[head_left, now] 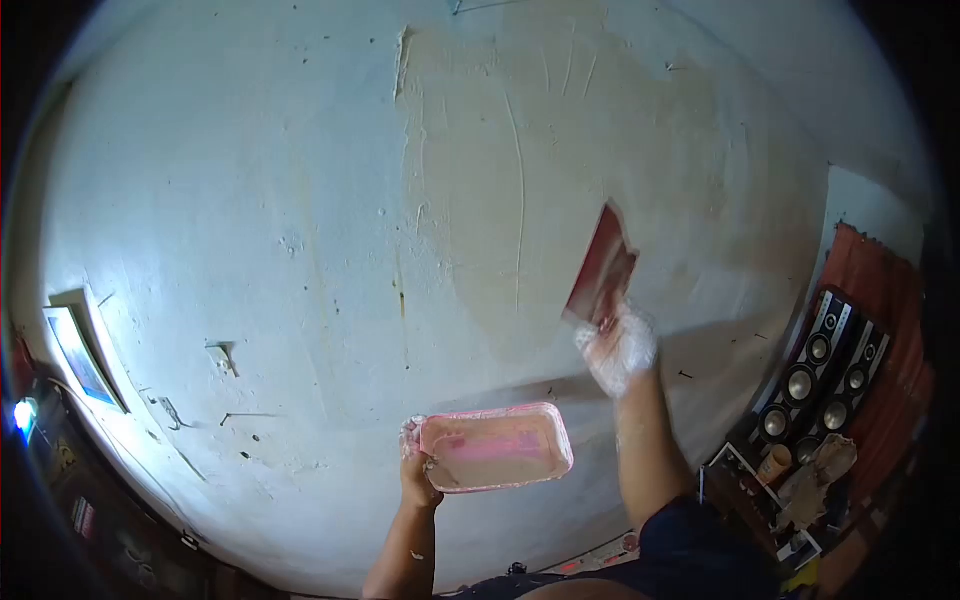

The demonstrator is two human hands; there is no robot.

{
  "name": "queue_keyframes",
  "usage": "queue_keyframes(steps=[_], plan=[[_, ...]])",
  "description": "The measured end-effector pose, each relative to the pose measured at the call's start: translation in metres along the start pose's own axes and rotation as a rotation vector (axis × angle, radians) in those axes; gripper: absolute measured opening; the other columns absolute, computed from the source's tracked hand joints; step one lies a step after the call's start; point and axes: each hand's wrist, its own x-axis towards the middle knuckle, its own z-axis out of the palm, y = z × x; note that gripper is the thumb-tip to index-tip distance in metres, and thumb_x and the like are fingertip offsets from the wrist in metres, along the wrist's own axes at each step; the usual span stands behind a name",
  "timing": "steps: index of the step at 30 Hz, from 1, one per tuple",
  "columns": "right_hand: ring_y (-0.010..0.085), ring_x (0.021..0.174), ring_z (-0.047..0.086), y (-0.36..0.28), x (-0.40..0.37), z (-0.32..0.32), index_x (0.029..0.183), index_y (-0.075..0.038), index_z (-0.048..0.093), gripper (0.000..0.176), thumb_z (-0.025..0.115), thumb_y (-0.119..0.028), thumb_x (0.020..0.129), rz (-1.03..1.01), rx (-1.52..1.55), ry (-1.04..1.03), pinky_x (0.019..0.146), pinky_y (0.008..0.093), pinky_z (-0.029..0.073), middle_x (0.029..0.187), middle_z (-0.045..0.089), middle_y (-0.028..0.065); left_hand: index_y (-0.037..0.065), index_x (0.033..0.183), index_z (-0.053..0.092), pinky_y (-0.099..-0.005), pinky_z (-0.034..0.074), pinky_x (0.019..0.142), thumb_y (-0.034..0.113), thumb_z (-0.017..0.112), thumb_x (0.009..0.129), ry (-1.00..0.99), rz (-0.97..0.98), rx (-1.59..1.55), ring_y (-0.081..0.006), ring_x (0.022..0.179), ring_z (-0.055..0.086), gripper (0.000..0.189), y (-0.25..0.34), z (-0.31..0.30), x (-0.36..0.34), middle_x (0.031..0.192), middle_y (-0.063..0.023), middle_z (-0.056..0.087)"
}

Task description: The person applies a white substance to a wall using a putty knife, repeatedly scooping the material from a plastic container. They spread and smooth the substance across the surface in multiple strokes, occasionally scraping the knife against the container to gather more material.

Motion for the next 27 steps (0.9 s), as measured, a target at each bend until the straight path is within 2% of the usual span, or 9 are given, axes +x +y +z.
queue_keyframes(steps=[2, 4, 8, 12, 17, 19, 23, 25, 27], plan=[[0.0098, 0.072, 0.051, -0.041, 0.037, 0.012, 0.104, -0.014, 0.054, 0.016, 0.052, -0.022, 0.090, -0.124, -0.159, -0.085, 0.057, 0.0262, 0.034, 0.091, 0.061, -0.0023, 0.005, 0.120, 0.046, -0.0414, 0.044, 0.090, 0.029, 0.047, 0.079, 0.008, 0.055, 0.119, -0.0278, 0.105, 0.053, 0.047, 0.000, 0.000, -0.002, 0.115, -0.0125, 0.053], [0.0118, 0.063, 0.045, -0.078, 0.074, 0.039, 0.095, -0.013, 0.053, 0.013, 0.053, -0.025, 0.090, -0.222, -0.322, 0.065, 0.055, 0.0267, 0.033, 0.076, 0.053, -0.0016, 0.006, 0.118, 0.048, -0.0412, 0.044, 0.089, 0.032, 0.049, 0.079, 0.048, -0.147, -0.097, -0.0278, 0.104, 0.053, 0.047, 0.008, 0.007, -0.006, 0.114, -0.0124, 0.054], [0.0083, 0.045, 0.034, -0.131, 0.136, 0.098, 0.089, -0.011, 0.047, 0.025, 0.038, -0.033, 0.096, -0.310, -0.627, 0.094, 0.039, 0.0225, 0.022, 0.065, 0.048, -0.0001, 0.007, 0.118, 0.049, -0.0406, 0.044, 0.088, 0.035, 0.051, 0.080, 0.038, -0.126, -0.151, -0.0271, 0.103, 0.054, 0.047, -0.010, 0.001, -0.001, 0.112, -0.0111, 0.055], [0.0061, 0.044, 0.033, -0.158, 0.194, 0.164, 0.101, -0.015, 0.045, 0.018, 0.039, -0.031, 0.095, -0.327, -0.911, 0.219, 0.038, 0.0200, 0.023, 0.061, 0.045, -0.0021, 0.006, 0.116, 0.045, -0.0367, 0.046, 0.084, 0.022, 0.052, 0.080, 0.031, -0.148, -0.183, -0.0233, 0.097, 0.056, 0.041, -0.006, 0.010, 0.000, 0.108, -0.0096, 0.055], [0.0067, 0.040, 0.032, -0.212, 0.274, 0.190, 0.083, -0.017, 0.049, 0.023, 0.042, -0.036, 0.092, -0.301, -1.145, 0.178, 0.035, 0.0211, 0.023, 0.055, 0.042, -0.0022, 0.005, 0.117, 0.045, -0.0369, 0.046, 0.083, 0.021, 0.052, 0.079, 0.055, -0.105, -0.203, -0.0246, 0.096, 0.056, 0.042, 0.002, 0.024, -0.002, 0.107, -0.0100, 0.055], [0.0070, 0.038, 0.032, -0.221, 0.272, 0.173, 0.075, -0.017, 0.048, 0.027, 0.044, -0.038, 0.091, -0.296, -1.143, 0.071, 0.035, 0.0224, 0.023, 0.052, 0.042, -0.0025, 0.004, 0.117, 0.046, -0.0371, 0.046, 0.083, 0.020, 0.052, 0.079, 0.088, -0.055, -0.175, -0.0250, 0.096, 0.057, 0.042, 0.005, 0.026, -0.001, 0.107, -0.0102, 0.055], [0.0074, 0.038, 0.031, -0.209, 0.246, 0.143, 0.071, -0.018, 0.045, 0.030, 0.048, -0.042, 0.089, -0.388, -1.394, 0.341, 0.034, 0.0232, 0.023, 0.054, 0.043, -0.0032, 0.003, 0.115, 0.048, -0.0331, 0.045, 0.082, 0.019, 0.048, 0.080, 0.057, -0.080, -0.071, -0.0214, 0.096, 0.054, 0.038, -0.015, 0.001, -0.003, 0.108, -0.0093, 0.054], [0.0069, 0.039, 0.030, -0.224, 0.232, 0.133, 0.073, -0.018, 0.046, 0.032, 0.050, -0.046, 0.088, -0.262, -1.395, 0.277, 0.034, 0.0236, 0.022, 0.055, 0.043, -0.0034, 0.009, 0.115, 0.046, -0.0384, 0.046, 0.084, 0.029, 0.051, 0.082, 0.014, -0.057, 0.151, -0.0236, 0.098, 0.055, 0.039, -0.021, -0.001, 0.000, 0.108, -0.0093, 0.054], [0.0059, 0.040, 0.031, -0.233, 0.221, 0.131, 0.077, -0.017, 0.046, 0.031, 0.051, -0.046, 0.088, -0.226, -1.329, 0.291, 0.036, 0.0229, 0.023, 0.055, 0.042, -0.0046, 0.008, 0.115, 0.047, -0.0383, 0.046, 0.085, 0.032, 0.052, 0.081, 0.030, -0.163, -0.012, -0.0237, 0.098, 0.055, 0.041, -0.028, -0.001, -0.002, 0.108, -0.0093, 0.055]])
